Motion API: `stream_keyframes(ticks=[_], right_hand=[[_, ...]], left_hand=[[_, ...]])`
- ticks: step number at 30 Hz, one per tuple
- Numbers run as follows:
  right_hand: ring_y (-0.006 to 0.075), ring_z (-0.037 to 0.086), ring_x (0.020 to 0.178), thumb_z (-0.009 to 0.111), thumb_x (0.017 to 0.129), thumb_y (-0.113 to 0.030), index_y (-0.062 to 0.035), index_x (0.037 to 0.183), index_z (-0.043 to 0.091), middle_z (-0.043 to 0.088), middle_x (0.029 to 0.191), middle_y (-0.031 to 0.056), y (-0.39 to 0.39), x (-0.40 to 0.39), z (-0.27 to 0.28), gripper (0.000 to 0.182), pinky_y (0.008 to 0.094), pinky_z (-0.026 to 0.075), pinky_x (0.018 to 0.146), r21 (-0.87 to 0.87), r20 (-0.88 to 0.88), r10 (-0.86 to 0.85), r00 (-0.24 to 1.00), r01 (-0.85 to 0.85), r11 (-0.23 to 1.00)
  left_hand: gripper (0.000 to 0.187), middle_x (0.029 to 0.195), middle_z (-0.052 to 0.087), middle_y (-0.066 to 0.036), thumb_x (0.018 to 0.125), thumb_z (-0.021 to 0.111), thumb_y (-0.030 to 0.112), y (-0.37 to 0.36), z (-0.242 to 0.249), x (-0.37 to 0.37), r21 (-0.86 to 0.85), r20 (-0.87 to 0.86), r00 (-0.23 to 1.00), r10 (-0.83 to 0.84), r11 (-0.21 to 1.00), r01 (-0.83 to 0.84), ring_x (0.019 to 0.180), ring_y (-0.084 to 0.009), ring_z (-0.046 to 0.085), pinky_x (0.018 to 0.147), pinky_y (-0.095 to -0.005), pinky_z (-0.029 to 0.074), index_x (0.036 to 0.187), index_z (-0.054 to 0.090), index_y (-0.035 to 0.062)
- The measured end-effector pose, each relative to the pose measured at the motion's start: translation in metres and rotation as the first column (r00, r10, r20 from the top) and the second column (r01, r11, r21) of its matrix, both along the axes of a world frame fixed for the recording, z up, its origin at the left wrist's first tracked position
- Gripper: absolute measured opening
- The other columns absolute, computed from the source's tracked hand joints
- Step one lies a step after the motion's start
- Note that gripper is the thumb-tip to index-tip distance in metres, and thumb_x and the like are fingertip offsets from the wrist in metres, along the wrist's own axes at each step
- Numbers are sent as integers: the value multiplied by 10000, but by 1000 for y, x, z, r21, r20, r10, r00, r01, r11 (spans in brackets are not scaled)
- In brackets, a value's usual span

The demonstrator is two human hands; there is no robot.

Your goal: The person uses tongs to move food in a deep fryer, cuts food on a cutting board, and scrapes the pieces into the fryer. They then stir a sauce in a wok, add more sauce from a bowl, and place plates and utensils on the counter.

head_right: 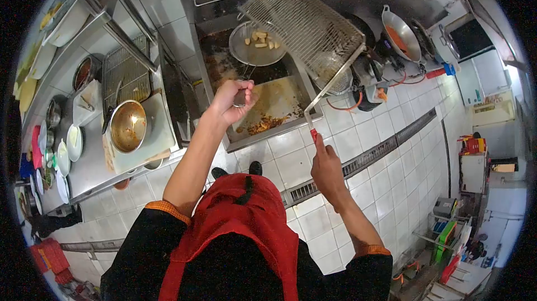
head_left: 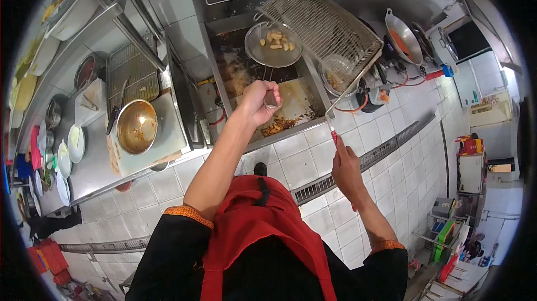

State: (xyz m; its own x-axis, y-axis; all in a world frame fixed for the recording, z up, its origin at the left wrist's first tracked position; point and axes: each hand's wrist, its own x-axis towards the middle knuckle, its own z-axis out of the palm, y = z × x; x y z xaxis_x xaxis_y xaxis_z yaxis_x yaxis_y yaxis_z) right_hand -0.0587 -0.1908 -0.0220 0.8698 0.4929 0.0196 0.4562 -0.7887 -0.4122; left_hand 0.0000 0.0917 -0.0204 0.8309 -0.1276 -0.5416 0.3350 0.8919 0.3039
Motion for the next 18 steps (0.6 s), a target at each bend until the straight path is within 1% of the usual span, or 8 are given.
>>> stream_keyframes(ticks=[2, 3, 4, 6, 8, 11, 14, 18], right_hand=[[376, 518, 621, 458, 759, 65, 19, 1246, 384, 522, 720, 213, 6, 4, 23, 495, 416, 429, 566, 138, 8, -20, 1000, 19, 990], [303, 522, 564, 471, 790, 44, 15, 1204, 440, 514, 663, 160, 12, 5, 38, 417, 378, 436, 549, 189, -26, -61, 998, 65, 980], [303, 522, 564, 471, 790, 44, 15, 1204, 440, 514, 663, 160, 15, 7, 52, 417, 378, 436, 549, 191, -22, -50, 998, 53, 980], [170, 494, 523, 482, 818, 17, 4, 1189, 461, 481, 639, 67, 20, 11, 74, 373, 311, 430, 512, 349, -246, -107, 963, 191, 918], [24, 380, 453, 480, 837, -8, -63, 1157, 497, 437, 632, -31, 25, 19, 110, 324, 180, 287, 363, 466, -714, -67, 697, 545, 697], [2, 328, 422, 489, 819, 8, -85, 1014, 528, 455, 629, -14, 24, 50, 130, 219, 154, 212, 324, 571, -773, 119, 623, 602, 558], [-6, 303, 429, 497, 823, -20, -67, 1034, 486, 439, 650, -17, 23, 84, 126, 217, 144, 198, 326, 619, -777, 276, 566, 605, 500], [-20, 289, 433, 488, 835, -51, -60, 1084, 466, 422, 661, -26, 34, 130, 115, 250, 129, 190, 319, 629, -771, 348, 533, 550, 550]], left_hand=[[140, 593, 459, -38, 842, 392, 38, 2, 5, -3, 22, 7, 1000, 1, 1000, -1, 485, -123, 458, 443, -227, 437, 717, 454, 32], [137, 591, 449, -29, 847, 409, 48, 3, 7, -6, 45, 11, 1000, -5, 999, 4, 486, -113, 446, 438, -218, 429, 719, 455, 38], [137, 591, 449, -29, 847, 409, 48, 4, 10, -9, 48, 15, 1000, 6, 999, -6, 486, -113, 446, 438, -218, 429, 719, 455, 38], [61, 656, 492, 2, 844, 429, 35, 7, 14, -18, 129, 20, 1000, 4, 992, -6, 498, -49, 428, 403, -152, 381, 880, 476, 22], [76, 662, 495, 2, 841, 434, 33, 19, 6, -28, 119, 59, 998, -16, 993, 9, 497, -50, 422, 389, -154, 373, 898, 481, 14], [121, 676, 495, 0, 835, 447, 32, 41, 7, -61, 120, 104, 994, -16, 993, 3, 495, -52, 409, 359, -155, 350, 943, 486, -6], [204, 698, 489, -7, 829, 462, 32, 66, 19, -101, 193, 120, 992, 28, 980, -51, 494, -48, 402, 313, -147, 306, 1018, 473, -41], [313, 734, 475, -11, 809, 468, 10, 96, 45, -163, 286, 78, 985, 151, 944, -168, 475, -43, 365, 286, -136, 278, 1108, 416, -65]])
